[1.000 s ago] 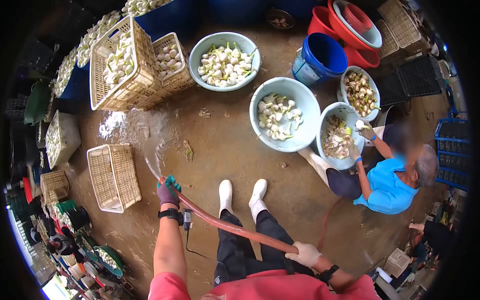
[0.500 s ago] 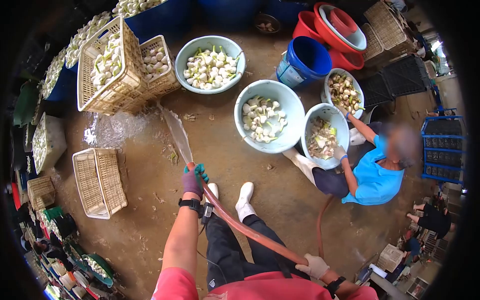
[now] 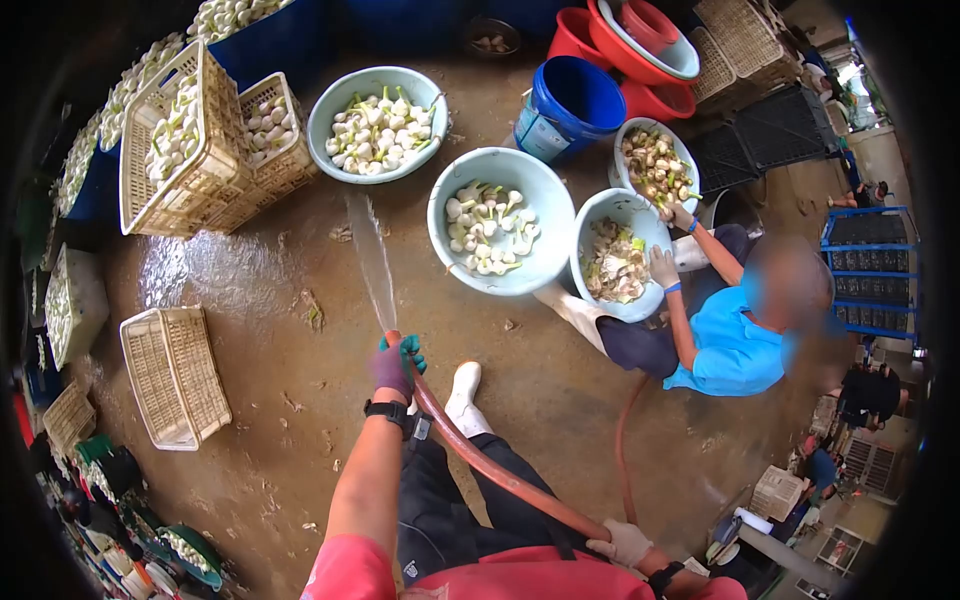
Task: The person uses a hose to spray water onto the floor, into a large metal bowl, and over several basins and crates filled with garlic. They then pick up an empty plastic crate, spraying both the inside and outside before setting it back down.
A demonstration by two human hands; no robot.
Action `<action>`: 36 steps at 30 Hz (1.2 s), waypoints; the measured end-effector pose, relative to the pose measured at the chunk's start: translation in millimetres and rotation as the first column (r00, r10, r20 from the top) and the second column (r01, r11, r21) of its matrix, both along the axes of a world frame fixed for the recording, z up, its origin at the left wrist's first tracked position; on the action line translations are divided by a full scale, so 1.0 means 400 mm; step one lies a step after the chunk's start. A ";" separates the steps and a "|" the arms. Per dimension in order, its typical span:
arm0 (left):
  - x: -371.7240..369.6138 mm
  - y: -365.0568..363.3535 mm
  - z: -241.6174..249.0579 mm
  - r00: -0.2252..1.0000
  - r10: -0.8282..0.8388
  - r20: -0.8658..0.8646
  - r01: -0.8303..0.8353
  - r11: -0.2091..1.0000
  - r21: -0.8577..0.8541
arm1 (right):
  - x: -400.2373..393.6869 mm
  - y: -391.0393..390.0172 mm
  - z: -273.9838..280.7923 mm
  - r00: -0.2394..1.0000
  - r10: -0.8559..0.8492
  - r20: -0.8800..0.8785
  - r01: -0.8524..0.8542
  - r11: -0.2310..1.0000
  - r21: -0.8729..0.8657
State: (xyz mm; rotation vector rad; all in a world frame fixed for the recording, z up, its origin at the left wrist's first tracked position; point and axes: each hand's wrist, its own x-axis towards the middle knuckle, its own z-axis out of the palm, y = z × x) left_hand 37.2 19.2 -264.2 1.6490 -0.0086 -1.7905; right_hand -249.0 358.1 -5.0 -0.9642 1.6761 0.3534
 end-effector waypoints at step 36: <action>0.258 0.592 -0.112 0.899 0.423 0.113 -0.437 0.876 0.204 | -0.018 0.139 -0.039 0.952 0.304 0.032 -0.306 0.948 0.091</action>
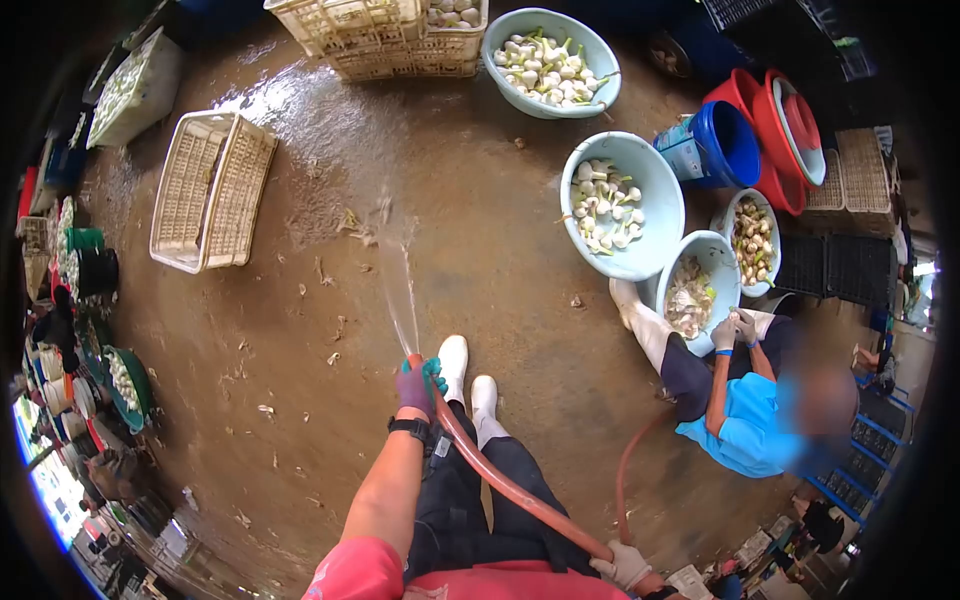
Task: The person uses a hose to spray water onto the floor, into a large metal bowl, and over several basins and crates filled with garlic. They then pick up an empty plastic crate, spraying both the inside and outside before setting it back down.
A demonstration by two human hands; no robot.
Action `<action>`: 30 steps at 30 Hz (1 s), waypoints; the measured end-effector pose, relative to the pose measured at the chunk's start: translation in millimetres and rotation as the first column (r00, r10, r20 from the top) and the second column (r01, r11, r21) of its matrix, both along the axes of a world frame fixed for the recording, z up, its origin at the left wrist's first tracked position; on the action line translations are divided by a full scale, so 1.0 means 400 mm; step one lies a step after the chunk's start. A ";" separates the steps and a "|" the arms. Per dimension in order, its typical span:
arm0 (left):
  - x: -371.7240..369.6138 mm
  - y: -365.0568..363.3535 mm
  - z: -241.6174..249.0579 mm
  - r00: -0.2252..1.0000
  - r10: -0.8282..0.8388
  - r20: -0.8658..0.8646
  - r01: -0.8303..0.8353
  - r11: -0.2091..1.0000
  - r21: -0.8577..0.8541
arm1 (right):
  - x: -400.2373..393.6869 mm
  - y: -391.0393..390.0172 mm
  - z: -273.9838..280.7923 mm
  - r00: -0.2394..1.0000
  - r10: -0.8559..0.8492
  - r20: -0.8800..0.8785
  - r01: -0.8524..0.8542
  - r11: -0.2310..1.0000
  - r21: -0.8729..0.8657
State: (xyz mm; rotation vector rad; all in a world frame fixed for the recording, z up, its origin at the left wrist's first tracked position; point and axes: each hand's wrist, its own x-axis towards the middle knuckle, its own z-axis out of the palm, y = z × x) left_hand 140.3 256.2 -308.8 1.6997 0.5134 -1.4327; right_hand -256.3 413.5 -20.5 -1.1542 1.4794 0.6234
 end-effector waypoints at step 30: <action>-0.023 0.645 -0.076 0.926 0.377 -0.039 -0.374 0.925 0.066 | -0.018 0.161 0.012 0.882 0.424 -0.207 -0.389 0.901 0.191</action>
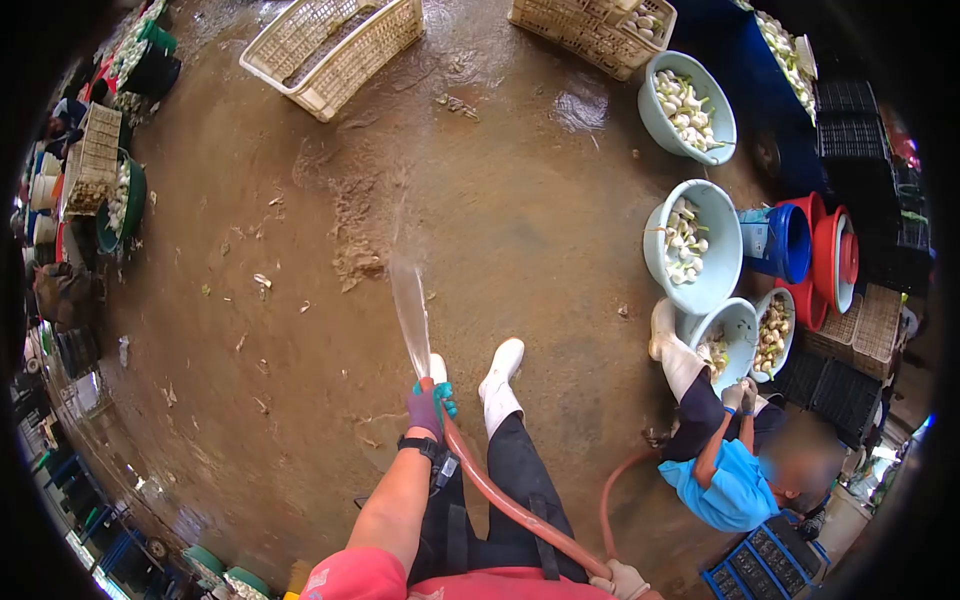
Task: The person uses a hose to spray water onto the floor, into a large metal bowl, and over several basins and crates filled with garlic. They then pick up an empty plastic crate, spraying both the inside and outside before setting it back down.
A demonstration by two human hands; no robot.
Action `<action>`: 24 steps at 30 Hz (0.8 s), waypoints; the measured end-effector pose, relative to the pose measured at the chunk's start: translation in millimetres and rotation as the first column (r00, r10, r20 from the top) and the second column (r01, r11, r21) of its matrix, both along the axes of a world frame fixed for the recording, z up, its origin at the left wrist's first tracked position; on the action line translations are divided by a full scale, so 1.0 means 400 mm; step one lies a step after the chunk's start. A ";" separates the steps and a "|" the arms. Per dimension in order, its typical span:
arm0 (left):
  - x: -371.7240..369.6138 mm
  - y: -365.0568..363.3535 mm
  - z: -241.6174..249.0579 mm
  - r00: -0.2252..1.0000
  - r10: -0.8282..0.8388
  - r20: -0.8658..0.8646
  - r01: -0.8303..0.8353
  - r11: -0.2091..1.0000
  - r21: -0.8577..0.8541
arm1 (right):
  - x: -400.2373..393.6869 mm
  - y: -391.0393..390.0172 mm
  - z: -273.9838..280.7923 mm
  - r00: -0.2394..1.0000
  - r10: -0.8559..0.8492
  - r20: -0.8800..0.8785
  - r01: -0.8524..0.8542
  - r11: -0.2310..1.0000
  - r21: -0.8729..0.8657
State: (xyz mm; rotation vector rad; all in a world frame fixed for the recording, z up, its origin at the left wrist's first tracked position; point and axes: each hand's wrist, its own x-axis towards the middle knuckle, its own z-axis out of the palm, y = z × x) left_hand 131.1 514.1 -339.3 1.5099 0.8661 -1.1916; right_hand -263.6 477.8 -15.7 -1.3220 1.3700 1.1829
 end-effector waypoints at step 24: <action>0.214 0.095 0.010 0.969 0.235 0.075 -0.205 0.936 -0.286 | 0.156 0.127 -0.085 0.970 0.140 0.200 -0.111 0.982 -0.151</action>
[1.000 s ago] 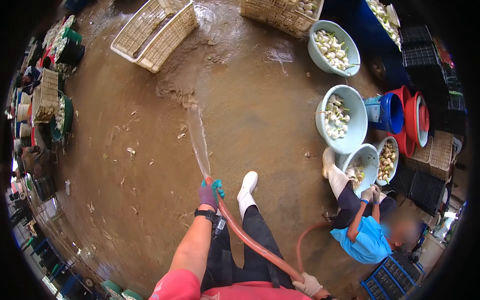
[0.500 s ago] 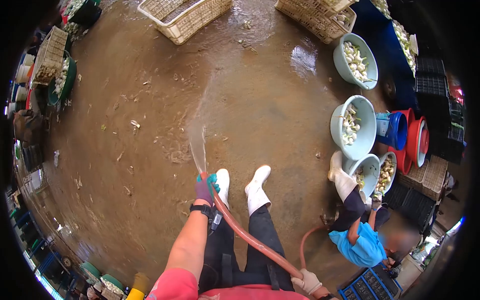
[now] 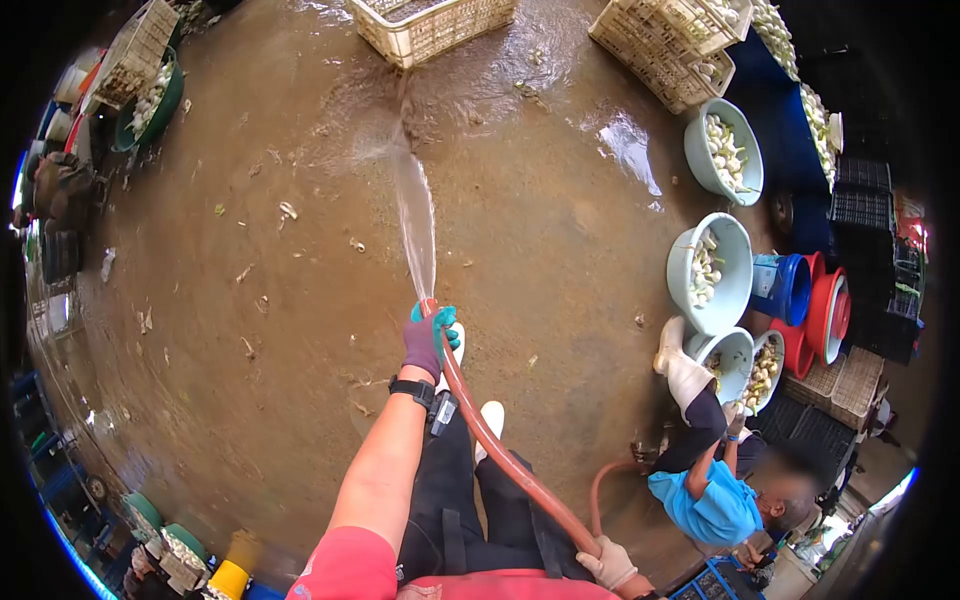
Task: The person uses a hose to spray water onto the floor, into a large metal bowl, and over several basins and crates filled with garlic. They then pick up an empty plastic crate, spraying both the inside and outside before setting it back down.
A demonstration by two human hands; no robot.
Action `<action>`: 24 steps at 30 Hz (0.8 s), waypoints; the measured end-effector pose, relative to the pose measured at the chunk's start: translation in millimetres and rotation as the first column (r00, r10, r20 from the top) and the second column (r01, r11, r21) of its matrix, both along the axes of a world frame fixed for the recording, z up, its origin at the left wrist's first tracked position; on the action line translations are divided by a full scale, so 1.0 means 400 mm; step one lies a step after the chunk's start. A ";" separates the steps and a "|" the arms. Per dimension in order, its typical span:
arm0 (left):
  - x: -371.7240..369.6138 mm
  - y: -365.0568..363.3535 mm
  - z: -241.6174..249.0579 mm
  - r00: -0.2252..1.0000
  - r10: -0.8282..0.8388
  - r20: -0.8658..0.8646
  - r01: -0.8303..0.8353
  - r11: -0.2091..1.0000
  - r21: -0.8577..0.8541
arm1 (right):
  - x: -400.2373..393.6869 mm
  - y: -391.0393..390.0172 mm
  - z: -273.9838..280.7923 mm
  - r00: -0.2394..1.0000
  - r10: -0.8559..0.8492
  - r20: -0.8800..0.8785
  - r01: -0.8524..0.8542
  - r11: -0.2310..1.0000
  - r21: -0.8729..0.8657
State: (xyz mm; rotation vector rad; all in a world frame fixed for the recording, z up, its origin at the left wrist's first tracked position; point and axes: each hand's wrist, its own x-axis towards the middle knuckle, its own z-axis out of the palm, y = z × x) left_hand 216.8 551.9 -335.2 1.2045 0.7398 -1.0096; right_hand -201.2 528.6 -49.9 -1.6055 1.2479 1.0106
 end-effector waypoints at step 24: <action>-0.662 0.453 -0.089 0.979 0.091 -0.185 -0.042 0.966 0.257 | -0.481 0.191 0.066 0.970 0.022 -0.241 0.010 0.991 0.130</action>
